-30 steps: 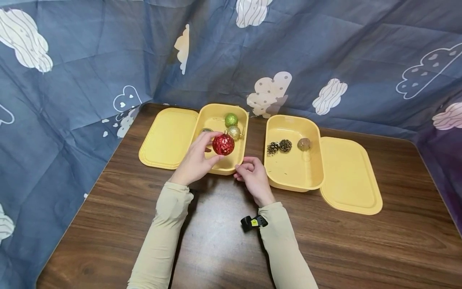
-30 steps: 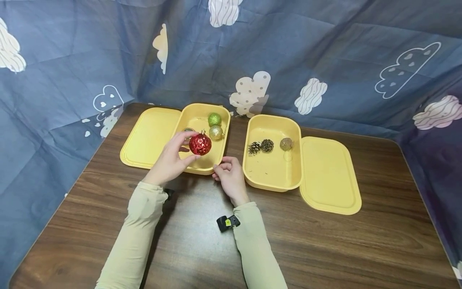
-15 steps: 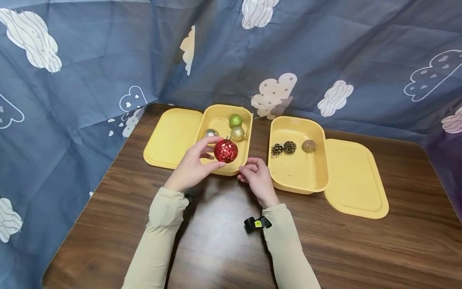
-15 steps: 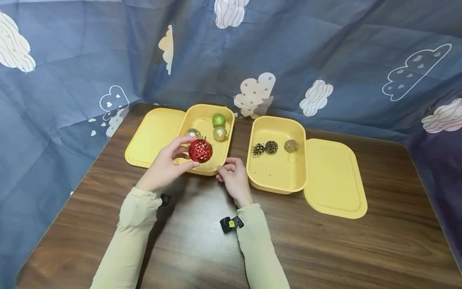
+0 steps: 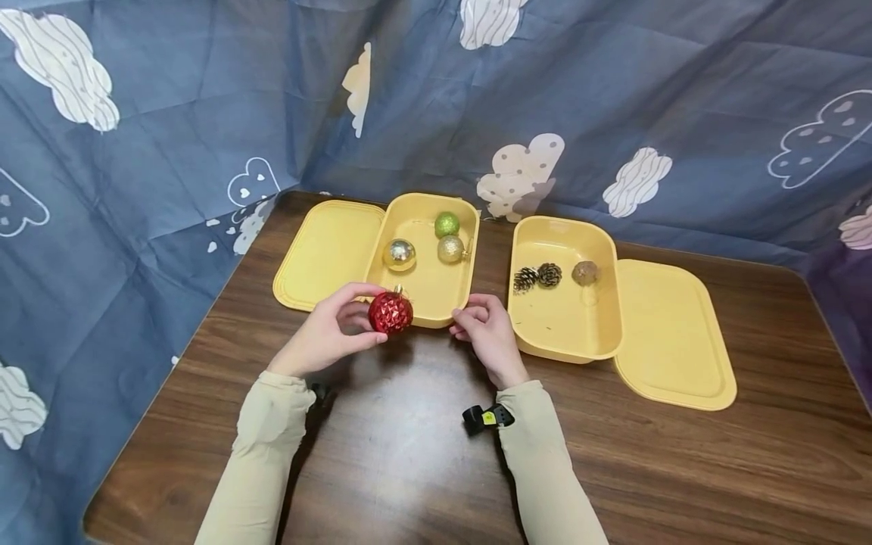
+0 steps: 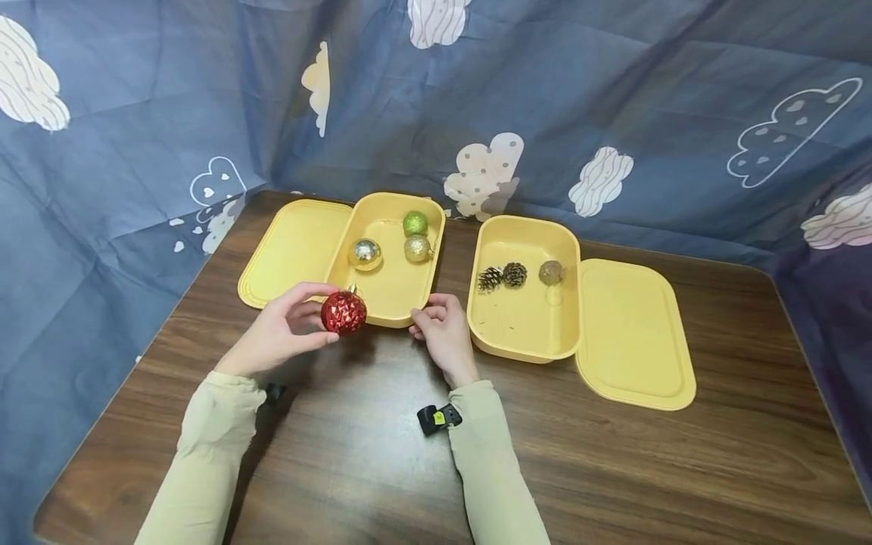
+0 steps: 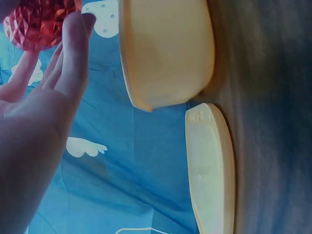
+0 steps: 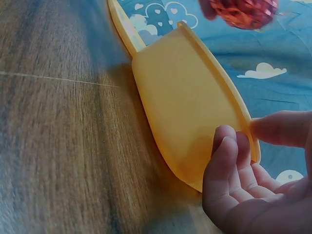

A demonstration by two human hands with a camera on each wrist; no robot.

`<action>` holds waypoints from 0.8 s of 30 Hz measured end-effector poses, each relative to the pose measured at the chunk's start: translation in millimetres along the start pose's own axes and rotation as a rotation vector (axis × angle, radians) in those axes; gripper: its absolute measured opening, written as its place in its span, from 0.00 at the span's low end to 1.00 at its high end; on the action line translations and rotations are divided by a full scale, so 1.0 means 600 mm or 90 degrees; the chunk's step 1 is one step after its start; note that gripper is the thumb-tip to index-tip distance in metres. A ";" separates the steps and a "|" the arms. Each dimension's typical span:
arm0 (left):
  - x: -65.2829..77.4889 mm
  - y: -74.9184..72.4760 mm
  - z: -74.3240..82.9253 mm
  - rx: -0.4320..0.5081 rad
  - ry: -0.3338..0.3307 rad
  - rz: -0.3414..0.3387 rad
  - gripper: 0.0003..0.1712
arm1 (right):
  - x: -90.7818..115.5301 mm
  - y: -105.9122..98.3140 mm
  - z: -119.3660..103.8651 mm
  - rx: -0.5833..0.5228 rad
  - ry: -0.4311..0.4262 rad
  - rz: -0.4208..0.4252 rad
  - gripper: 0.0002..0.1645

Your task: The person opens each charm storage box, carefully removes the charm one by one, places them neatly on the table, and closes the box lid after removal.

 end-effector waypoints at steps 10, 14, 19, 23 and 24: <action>0.015 0.009 -0.019 0.061 -0.034 -0.104 0.34 | -0.002 -0.005 0.001 0.003 0.004 0.007 0.24; 0.021 0.013 -0.035 0.079 -0.061 -0.126 0.34 | -0.002 -0.002 0.002 0.005 0.009 0.002 0.25; 0.026 0.013 -0.059 0.069 -0.097 -0.140 0.33 | -0.003 -0.001 0.003 0.004 0.011 0.001 0.24; 0.028 0.009 -0.073 0.033 -0.116 -0.139 0.32 | -0.002 0.000 0.002 0.002 0.010 0.001 0.24; 0.028 0.008 -0.075 0.020 -0.115 -0.141 0.31 | -0.002 0.000 0.001 0.002 0.010 0.000 0.24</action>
Point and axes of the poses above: each hand's wrist, its own x-axis away from the middle knuckle, its own y-axis out of the palm, z = x × y, the point moved 9 cm from there along -x, towards the middle knuckle, and after that the axes turned 9 degrees about x, right-handed, at the moved point
